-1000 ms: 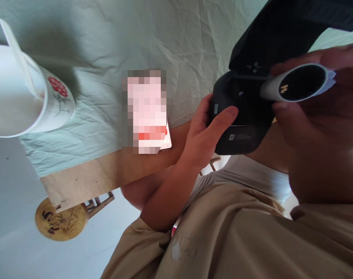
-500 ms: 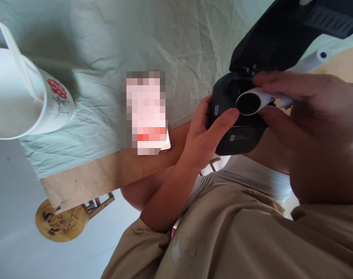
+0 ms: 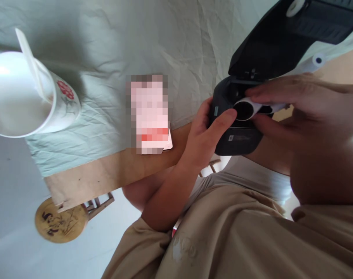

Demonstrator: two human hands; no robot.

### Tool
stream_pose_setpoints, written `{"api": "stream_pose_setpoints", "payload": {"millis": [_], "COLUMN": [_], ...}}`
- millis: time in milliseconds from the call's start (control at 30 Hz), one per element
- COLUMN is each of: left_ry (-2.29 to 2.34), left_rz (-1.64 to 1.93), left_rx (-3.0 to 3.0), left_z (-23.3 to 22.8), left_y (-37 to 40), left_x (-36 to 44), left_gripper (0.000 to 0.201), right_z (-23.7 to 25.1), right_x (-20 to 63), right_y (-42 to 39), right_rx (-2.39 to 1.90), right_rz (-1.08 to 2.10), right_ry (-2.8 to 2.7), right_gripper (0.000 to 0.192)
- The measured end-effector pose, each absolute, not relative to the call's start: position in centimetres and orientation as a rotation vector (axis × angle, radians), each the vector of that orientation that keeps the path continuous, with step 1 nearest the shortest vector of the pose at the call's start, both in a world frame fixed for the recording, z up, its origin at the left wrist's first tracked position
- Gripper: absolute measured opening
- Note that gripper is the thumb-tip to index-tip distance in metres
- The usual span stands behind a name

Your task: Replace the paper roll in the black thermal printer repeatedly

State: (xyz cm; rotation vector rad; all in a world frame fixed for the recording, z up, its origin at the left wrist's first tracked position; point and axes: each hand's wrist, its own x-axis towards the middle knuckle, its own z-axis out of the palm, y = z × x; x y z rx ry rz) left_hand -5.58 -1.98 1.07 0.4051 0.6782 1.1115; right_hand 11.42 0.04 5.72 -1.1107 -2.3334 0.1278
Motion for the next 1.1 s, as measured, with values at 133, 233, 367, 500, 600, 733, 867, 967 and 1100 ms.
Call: {"api": "stream_pose_setpoints", "payload": {"millis": [133,233,367,500,600,733,867,967,1100], "left_ry": [0.694,0.685,0.667,0.654,0.676,0.677,0.659,0.647,0.651], "left_rz": [1.098,1.092,1.11,1.131,1.13,1.123,1.118,1.118,1.143], "left_rx": [0.42,0.407,0.401,0.422,0.439,0.412,0.389,0.378,0.387], "left_z": [1.2,1.32,1.11,0.66,0.62,0.81,0.81,0.69,0.69], "left_y": [-2.04,-2.03,-2.01,-2.0,-2.02,-2.07,-2.03,-1.96,-1.94], "left_x": [-5.58,-5.63,-5.59,-5.44,-5.38,-5.42,-5.5,-5.49,-5.35], "left_gripper": [0.02,0.017,0.014,0.017,0.018,0.017,0.014,0.016,0.015], "right_z": [5.68,5.65,5.51,5.5,5.6,5.49,5.34,5.52,5.92], "right_x": [11.21,11.21,11.58,12.06,12.06,11.65,11.6,11.69,11.73], "right_y": [0.3,0.49,0.78,0.67,0.27,-0.02,0.25,0.44,0.6], "right_rx": [-0.948,-0.905,-0.9,-1.119,-1.254,-1.308,-1.281,-1.088,-1.001], "right_rz": [0.125,0.078,0.04,0.036,0.092,0.162,0.123,0.019,-0.028], "right_ry": [-2.314,-2.265,-2.369,-2.393,-2.358,-2.24,-2.24,-2.33,-2.398], "right_gripper": [0.034,0.036,0.037,0.038,0.027,0.032,0.03,0.014,0.023]}}
